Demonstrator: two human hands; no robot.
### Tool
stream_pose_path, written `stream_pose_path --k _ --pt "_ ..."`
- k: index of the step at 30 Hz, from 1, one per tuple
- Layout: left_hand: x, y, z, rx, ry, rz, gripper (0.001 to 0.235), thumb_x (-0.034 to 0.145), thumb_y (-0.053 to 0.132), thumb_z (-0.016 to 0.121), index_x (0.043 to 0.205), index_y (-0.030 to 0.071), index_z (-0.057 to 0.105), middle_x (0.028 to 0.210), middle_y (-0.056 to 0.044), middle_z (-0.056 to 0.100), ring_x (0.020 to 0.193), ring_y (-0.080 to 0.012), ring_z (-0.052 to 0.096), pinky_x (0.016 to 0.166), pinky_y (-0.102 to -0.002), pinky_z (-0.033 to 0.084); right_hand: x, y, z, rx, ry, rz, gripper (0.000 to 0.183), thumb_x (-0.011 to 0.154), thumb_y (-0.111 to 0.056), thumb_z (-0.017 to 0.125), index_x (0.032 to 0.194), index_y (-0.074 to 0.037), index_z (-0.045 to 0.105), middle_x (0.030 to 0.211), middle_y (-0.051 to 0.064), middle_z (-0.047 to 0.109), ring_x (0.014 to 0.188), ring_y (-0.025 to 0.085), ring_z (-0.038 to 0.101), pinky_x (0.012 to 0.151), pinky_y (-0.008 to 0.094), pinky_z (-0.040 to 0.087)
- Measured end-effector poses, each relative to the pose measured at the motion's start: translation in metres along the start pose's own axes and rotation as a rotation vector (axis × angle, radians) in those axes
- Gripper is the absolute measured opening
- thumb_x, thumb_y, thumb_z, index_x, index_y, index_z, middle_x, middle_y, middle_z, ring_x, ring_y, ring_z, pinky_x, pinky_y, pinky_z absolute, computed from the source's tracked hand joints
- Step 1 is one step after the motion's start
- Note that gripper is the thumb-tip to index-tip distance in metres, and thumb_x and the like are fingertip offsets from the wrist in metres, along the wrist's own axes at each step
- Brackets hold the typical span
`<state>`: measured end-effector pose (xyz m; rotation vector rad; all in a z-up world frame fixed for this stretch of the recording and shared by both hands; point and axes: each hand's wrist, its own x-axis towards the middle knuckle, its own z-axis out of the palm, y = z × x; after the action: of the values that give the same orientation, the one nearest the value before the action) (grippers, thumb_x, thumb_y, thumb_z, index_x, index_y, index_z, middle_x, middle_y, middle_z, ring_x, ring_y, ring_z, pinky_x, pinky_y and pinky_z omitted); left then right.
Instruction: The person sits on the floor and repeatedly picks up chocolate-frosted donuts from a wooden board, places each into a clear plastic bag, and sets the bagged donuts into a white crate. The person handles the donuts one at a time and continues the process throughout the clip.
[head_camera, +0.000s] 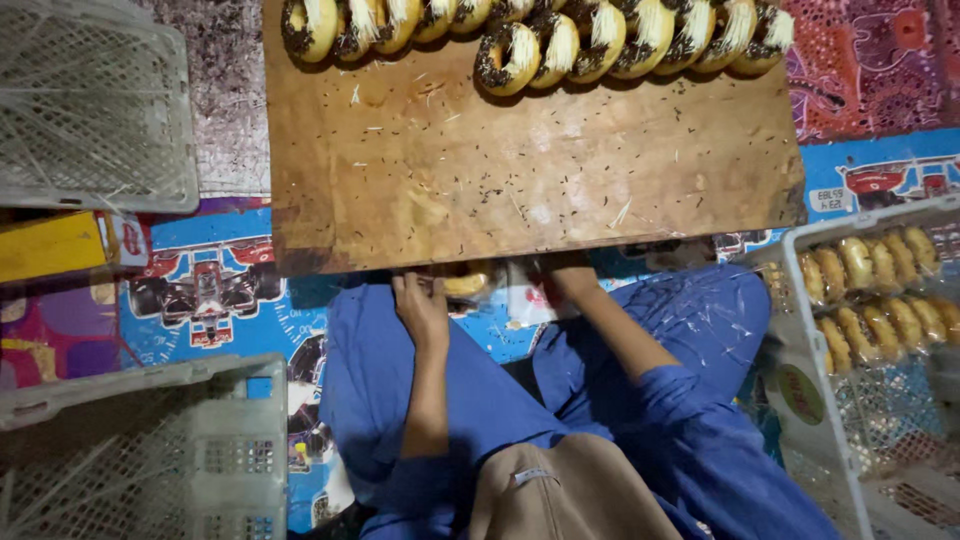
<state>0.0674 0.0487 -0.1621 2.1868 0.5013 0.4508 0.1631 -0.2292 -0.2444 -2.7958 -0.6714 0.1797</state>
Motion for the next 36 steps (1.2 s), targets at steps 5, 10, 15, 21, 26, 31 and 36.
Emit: stream_pose_path --k 5,10,15,21,26,31,36 --pt "-0.004 0.032 -0.015 0.289 0.03 0.157 0.04 0.083 0.017 0.079 0.113 -0.002 0.061 0.124 -0.027 0.051 0.119 -0.0454 0.048 0.103 -0.053 0.04 0.017 -0.014 -0.002 0.102 0.047 0.051 0.055 0.094 -0.04 0.058 0.136 -0.004 0.063 0.142 0.024 0.059 0.13 0.042 0.055 0.11 0.05 0.04" --pt "-0.03 0.059 -0.025 0.125 0.011 0.218 0.038 0.082 0.015 0.077 0.115 0.001 0.064 0.127 -0.023 0.055 0.122 -0.0418 0.05 0.105 -0.051 0.041 0.025 -0.019 -0.016 0.105 -0.161 0.22 0.06 0.079 -0.036 0.066 0.131 -0.005 0.062 0.138 0.023 0.056 0.128 0.038 0.052 0.108 0.046 0.038" --pt "-0.062 0.077 -0.003 -0.533 -0.204 0.064 0.029 0.099 0.017 0.068 0.123 0.002 0.063 0.121 -0.017 0.067 0.115 -0.0314 0.071 0.101 -0.043 0.057 -0.032 -0.025 -0.049 -0.073 -0.221 -0.283 0.028 0.091 -0.031 0.068 0.101 -0.006 0.074 0.108 0.016 0.069 0.105 0.034 0.067 0.092 0.045 0.054" --pt "-0.088 0.132 0.041 -0.353 -0.677 0.118 0.029 0.103 0.023 0.057 0.115 0.003 0.074 0.114 -0.017 0.076 0.111 -0.0301 0.073 0.099 -0.042 0.056 -0.139 -0.05 -0.115 -0.033 -0.01 -0.375 0.027 0.081 -0.021 0.064 0.101 -0.005 0.073 0.112 0.016 0.068 0.112 0.035 0.066 0.098 0.044 0.054" --pt "-0.116 0.191 0.018 -0.158 -0.505 0.844 0.044 0.1 0.026 0.06 0.142 0.01 0.061 0.153 -0.011 0.059 0.152 -0.0302 0.047 0.131 -0.054 0.028 -0.132 -0.071 -0.183 -0.106 0.306 -0.145 0.058 0.087 -0.015 0.057 0.144 -0.003 0.059 0.158 0.028 0.039 0.145 0.041 0.04 0.117 0.05 0.034" --pt "-0.067 0.182 0.002 -0.981 -0.297 0.305 0.091 0.097 0.061 0.056 0.166 0.013 0.02 0.173 -0.017 0.012 0.159 -0.0336 0.026 0.125 -0.055 0.028 -0.084 -0.111 -0.232 0.301 0.302 -0.052 0.063 0.081 -0.014 0.063 0.143 -0.008 0.051 0.164 0.027 0.03 0.153 0.044 0.028 0.125 0.05 0.03" --pt "0.001 0.112 0.003 -1.641 -0.268 -0.487 0.059 0.098 0.046 0.063 0.143 0.011 0.046 0.145 -0.019 0.049 0.127 -0.0351 0.053 0.101 -0.05 0.05 -0.035 -0.172 -0.226 0.439 0.207 -0.51 0.085 0.079 -0.036 0.08 0.147 0.003 0.049 0.149 0.033 0.044 0.138 0.054 0.039 0.113 0.058 0.033"
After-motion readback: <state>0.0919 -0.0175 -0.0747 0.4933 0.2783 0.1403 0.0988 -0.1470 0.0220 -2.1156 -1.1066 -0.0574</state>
